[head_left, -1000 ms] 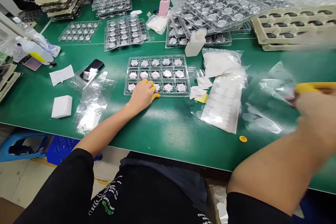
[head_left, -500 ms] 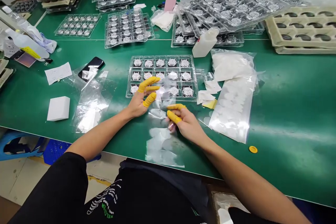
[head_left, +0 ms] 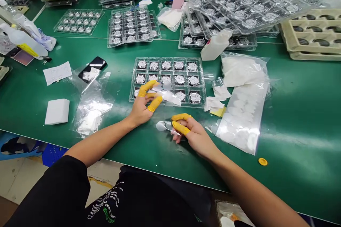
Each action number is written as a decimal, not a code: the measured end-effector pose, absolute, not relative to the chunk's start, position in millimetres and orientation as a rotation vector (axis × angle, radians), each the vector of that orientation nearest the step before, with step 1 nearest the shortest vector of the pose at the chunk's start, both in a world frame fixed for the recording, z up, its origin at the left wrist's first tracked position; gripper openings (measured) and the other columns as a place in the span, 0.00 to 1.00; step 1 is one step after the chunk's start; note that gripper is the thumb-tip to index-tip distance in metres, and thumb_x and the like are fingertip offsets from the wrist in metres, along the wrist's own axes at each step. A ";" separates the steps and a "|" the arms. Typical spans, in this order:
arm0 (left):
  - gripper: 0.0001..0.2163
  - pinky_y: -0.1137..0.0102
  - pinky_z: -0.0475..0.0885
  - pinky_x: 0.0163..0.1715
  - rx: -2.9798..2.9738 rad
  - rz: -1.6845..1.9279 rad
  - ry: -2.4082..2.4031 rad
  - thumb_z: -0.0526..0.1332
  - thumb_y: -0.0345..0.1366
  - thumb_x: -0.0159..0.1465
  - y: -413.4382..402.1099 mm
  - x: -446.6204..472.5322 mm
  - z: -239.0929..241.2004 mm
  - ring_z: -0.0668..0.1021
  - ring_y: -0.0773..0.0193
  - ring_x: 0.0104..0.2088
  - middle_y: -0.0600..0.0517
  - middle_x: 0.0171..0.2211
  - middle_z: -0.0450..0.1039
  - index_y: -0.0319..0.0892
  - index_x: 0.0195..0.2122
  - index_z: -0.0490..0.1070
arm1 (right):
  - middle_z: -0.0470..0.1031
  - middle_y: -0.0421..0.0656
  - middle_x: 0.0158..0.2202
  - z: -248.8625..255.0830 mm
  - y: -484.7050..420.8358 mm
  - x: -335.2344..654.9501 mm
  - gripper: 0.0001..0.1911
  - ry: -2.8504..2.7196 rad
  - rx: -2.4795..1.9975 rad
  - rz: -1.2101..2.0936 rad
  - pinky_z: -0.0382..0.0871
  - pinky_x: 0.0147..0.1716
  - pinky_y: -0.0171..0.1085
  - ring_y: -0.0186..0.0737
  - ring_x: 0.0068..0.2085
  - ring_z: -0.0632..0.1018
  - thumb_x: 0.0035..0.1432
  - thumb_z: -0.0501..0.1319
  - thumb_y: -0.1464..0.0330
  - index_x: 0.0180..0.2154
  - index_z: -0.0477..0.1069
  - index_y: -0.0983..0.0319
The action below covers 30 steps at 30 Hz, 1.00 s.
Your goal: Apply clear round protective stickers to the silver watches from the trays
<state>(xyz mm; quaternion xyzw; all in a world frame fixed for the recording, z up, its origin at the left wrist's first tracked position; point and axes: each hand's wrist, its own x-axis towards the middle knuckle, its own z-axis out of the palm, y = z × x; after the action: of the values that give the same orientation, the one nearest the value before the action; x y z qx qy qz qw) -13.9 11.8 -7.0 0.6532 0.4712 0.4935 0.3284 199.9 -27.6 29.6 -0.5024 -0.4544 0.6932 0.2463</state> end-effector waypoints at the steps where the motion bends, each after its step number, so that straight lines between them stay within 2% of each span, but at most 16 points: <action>1: 0.27 0.61 0.80 0.52 1.716 1.304 1.339 0.52 0.46 0.75 12.3 -14.4 -6.1 0.80 0.60 0.52 0.42 0.66 0.63 0.55 0.72 0.45 | 0.76 0.38 0.28 29.8 -27.8 200.1 0.26 -1.223 -1.382 1.878 0.76 0.26 0.39 0.37 0.26 0.79 0.52 0.70 0.47 0.42 0.68 0.58; 3: 0.27 0.62 0.80 0.51 1.773 1.288 1.461 0.50 0.42 0.75 13.5 -16.3 -1.4 0.78 0.59 0.55 0.43 0.69 0.58 0.56 0.73 0.41 | 0.75 0.37 0.27 31.8 -26.8 201.7 0.25 -1.222 -1.410 1.902 0.77 0.26 0.39 0.38 0.25 0.80 0.54 0.69 0.47 0.44 0.68 0.57; 6: 0.32 0.63 0.80 0.48 1.846 1.238 1.450 0.55 0.37 0.73 16.3 -21.2 9.3 0.79 0.61 0.52 0.44 0.70 0.56 0.59 0.73 0.38 | 0.73 0.35 0.26 38.6 -19.9 209.9 0.25 -1.301 -1.380 2.088 0.75 0.22 0.38 0.36 0.21 0.77 0.57 0.68 0.49 0.49 0.69 0.56; 9: 0.34 0.65 0.80 0.47 1.887 1.207 1.564 0.55 0.33 0.71 22.8 -31.2 19.5 0.79 0.62 0.50 0.45 0.69 0.56 0.60 0.73 0.39 | 0.75 0.36 0.31 46.3 -4.9 227.9 0.33 -1.457 -1.238 2.332 0.76 0.25 0.37 0.34 0.24 0.77 0.50 0.75 0.57 0.55 0.68 0.55; 11: 0.34 0.63 0.79 0.47 1.942 1.160 1.681 0.54 0.32 0.71 27.9 -42.6 26.4 0.79 0.60 0.51 0.45 0.68 0.57 0.59 0.73 0.40 | 0.77 0.38 0.34 49.9 8.5 244.7 0.37 -1.582 -1.175 2.373 0.78 0.29 0.36 0.35 0.29 0.79 0.44 0.78 0.61 0.55 0.70 0.57; 13: 0.35 0.62 0.79 0.46 1.963 1.114 1.743 0.54 0.32 0.70 30.7 -56.8 35.8 0.80 0.59 0.50 0.43 0.68 0.58 0.58 0.73 0.39 | 0.78 0.41 0.35 52.7 22.6 263.5 0.35 -1.602 -1.244 2.212 0.79 0.32 0.38 0.38 0.33 0.81 0.42 0.79 0.62 0.52 0.72 0.58; 16: 0.37 0.64 0.79 0.39 1.946 0.970 1.652 0.57 0.32 0.67 24.4 -77.5 58.6 0.81 0.62 0.41 0.41 0.66 0.63 0.55 0.74 0.40 | 0.79 0.41 0.33 58.9 39.5 291.3 0.37 -1.373 -1.460 1.736 0.79 0.32 0.41 0.40 0.31 0.80 0.38 0.80 0.61 0.52 0.73 0.55; 19: 0.40 0.67 0.77 0.33 1.996 0.475 1.271 0.64 0.35 0.63 6.5 -87.5 87.2 0.82 0.63 0.34 0.41 0.59 0.72 0.52 0.73 0.46 | 0.80 0.41 0.31 69.3 45.8 308.6 0.40 -1.149 -1.528 1.357 0.79 0.33 0.41 0.39 0.29 0.79 0.30 0.82 0.66 0.49 0.75 0.54; 20: 0.41 0.68 0.76 0.32 2.010 0.321 1.141 0.65 0.37 0.62 -0.2 -86.6 95.3 0.82 0.62 0.33 0.42 0.57 0.74 0.53 0.74 0.47 | 0.80 0.41 0.30 72.7 45.2 309.7 0.40 -1.117 -1.514 1.293 0.80 0.35 0.40 0.39 0.30 0.79 0.29 0.82 0.67 0.49 0.75 0.55; 22: 0.47 0.67 0.76 0.34 2.037 0.207 1.028 0.72 0.44 0.58 -11.3 -76.9 104.7 0.83 0.56 0.39 0.41 0.58 0.74 0.52 0.74 0.48 | 0.80 0.40 0.29 77.7 40.9 304.2 0.39 -1.131 -1.466 1.268 0.80 0.37 0.40 0.39 0.31 0.79 0.32 0.82 0.66 0.49 0.74 0.55; 24: 0.48 0.63 0.78 0.41 2.052 0.362 1.092 0.73 0.49 0.56 -17.3 -57.0 102.0 0.81 0.47 0.50 0.39 0.62 0.69 0.51 0.73 0.49 | 0.81 0.40 0.29 78.4 34.2 290.2 0.37 -1.242 -1.418 1.359 0.80 0.36 0.42 0.41 0.32 0.80 0.38 0.80 0.61 0.51 0.73 0.55; 26: 0.46 0.58 0.77 0.50 1.964 0.641 1.143 0.73 0.48 0.57 -18.1 -31.6 87.6 0.77 0.45 0.59 0.39 0.64 0.66 0.52 0.72 0.50 | 0.82 0.42 0.31 75.3 27.5 273.1 0.35 -1.381 -1.373 1.472 0.80 0.34 0.44 0.43 0.32 0.81 0.43 0.78 0.57 0.52 0.73 0.55; 28: 0.45 0.57 0.78 0.48 1.797 0.774 1.050 0.75 0.44 0.56 -16.1 -8.0 66.8 0.80 0.49 0.53 0.38 0.61 0.69 0.51 0.71 0.52 | 0.83 0.43 0.33 70.3 22.6 258.9 0.33 -1.471 -1.334 1.523 0.80 0.33 0.44 0.42 0.31 0.81 0.45 0.77 0.54 0.51 0.74 0.56; 30: 0.36 0.62 0.78 0.39 1.568 0.775 0.976 0.69 0.38 0.62 -13.9 7.9 47.6 0.82 0.60 0.37 0.42 0.49 0.77 0.48 0.69 0.56 | 0.83 0.44 0.36 66.0 20.4 251.3 0.33 -1.489 -1.308 1.512 0.80 0.34 0.44 0.40 0.29 0.80 0.45 0.76 0.52 0.51 0.74 0.57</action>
<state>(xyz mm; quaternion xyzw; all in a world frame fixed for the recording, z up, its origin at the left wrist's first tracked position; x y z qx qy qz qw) 7.9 -13.9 47.6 0.6595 0.4104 0.3257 0.5390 251.3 20.4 66.0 -0.4974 -0.5662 0.5749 0.3185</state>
